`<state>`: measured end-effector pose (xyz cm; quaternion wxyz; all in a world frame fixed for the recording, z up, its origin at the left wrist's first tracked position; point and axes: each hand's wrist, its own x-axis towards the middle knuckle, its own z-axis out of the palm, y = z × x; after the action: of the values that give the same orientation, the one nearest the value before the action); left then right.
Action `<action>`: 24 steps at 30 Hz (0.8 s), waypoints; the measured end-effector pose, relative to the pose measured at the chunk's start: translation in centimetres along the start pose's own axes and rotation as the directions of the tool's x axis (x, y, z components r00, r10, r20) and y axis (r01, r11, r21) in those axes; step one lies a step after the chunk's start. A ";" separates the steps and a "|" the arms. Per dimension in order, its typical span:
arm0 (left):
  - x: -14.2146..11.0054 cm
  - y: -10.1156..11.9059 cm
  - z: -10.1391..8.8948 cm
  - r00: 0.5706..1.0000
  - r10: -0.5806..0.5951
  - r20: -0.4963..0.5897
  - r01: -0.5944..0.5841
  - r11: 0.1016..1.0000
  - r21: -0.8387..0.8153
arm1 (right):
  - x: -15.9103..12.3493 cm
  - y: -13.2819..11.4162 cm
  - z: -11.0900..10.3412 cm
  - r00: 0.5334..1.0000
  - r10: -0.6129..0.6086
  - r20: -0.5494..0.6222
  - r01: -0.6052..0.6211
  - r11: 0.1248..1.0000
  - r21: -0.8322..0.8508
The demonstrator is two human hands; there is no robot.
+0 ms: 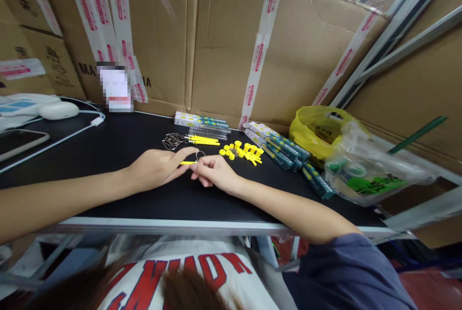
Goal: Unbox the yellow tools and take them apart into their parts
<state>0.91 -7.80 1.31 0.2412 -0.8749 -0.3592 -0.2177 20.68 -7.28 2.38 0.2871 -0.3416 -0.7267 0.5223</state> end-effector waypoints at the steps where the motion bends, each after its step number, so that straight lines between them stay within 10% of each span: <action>1: 0.0 0.0 0.0 1.000 0.004 -0.019 -0.004 1.000 0.004 | 0.0 0.0 0.0 1.000 0.014 -0.003 -0.014 1.000 0.021; 8: -0.1 -0.1 0.3 0.987 0.145 -0.073 -0.146 0.989 -0.008 | -0.2 -0.1 0.1 0.997 -0.070 -0.042 0.064 0.990 -0.128; 24: 0.1 0.1 0.1 0.992 0.069 0.102 -0.069 0.998 -0.010 | 0.2 0.3 -0.8 0.984 -0.178 0.013 0.164 0.872 -0.461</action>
<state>1.09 -7.76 1.29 0.2273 -0.8975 -0.3398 -0.1654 21.21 -6.61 2.30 0.2538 -0.3419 -0.8526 0.3029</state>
